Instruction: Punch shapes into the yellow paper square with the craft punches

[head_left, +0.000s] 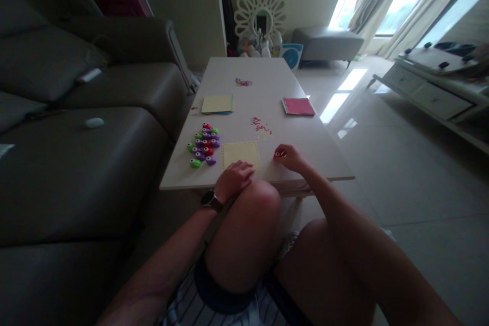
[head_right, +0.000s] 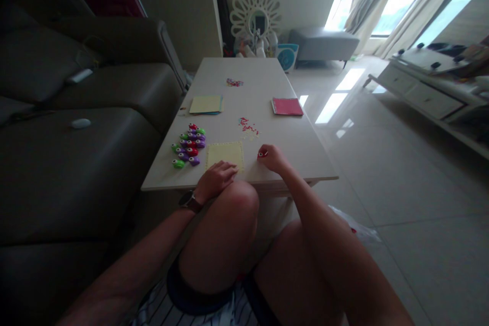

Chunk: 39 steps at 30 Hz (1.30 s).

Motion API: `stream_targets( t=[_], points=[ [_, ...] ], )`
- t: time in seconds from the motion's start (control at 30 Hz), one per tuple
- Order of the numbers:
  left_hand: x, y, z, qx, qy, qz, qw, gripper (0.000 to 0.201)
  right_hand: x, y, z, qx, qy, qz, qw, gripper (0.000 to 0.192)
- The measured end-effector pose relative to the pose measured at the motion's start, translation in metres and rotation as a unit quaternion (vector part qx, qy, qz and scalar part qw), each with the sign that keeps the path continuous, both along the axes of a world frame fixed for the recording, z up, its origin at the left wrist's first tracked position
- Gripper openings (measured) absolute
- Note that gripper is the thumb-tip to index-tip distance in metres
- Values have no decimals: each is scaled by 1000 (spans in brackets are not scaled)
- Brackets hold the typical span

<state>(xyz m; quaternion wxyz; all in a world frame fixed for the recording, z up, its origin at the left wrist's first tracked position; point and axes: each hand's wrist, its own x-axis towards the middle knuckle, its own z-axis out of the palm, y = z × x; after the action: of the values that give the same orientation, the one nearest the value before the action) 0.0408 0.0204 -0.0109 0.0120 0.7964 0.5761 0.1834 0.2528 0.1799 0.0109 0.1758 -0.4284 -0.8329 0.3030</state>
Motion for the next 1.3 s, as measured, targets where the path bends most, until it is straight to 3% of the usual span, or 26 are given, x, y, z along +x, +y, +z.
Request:
stream_targets(
  t=[0.07, 0.2, 0.27, 0.57, 0.8, 0.97, 1.1, 1.3],
  points=[
    [1, 0, 0, 3, -9, 7, 1000, 22, 2, 0, 2, 39, -29, 2, 999, 15],
    [2, -1, 2, 13, -21, 16, 1000, 17, 1, -10, 7, 128, -4, 86, 988, 25],
    [2, -1, 4, 15, -33, 21, 999, 18, -1, -16, 9, 127, 2, 114, 985, 25],
    [-7, -1, 6, 4, -62, 12, 998, 23, 4, -25, 19, 112, -34, 100, 988, 17],
    [-3, -1, 5, 9, -50, 36, 998, 20, 1, -45, 25, 152, -88, 186, 967, 20],
    [2, -1, 7, 13, -28, 61, 998, 20, -5, -49, 22, 152, -130, 207, 958, 27],
    [3, -1, 9, 8, -20, 57, 998, 20, -9, -44, 15, 160, -135, 179, 961, 25],
    [3, -1, 7, 11, -17, 60, 998, 20, -15, -26, 9, 149, -94, 74, 982, 36]
  ],
)
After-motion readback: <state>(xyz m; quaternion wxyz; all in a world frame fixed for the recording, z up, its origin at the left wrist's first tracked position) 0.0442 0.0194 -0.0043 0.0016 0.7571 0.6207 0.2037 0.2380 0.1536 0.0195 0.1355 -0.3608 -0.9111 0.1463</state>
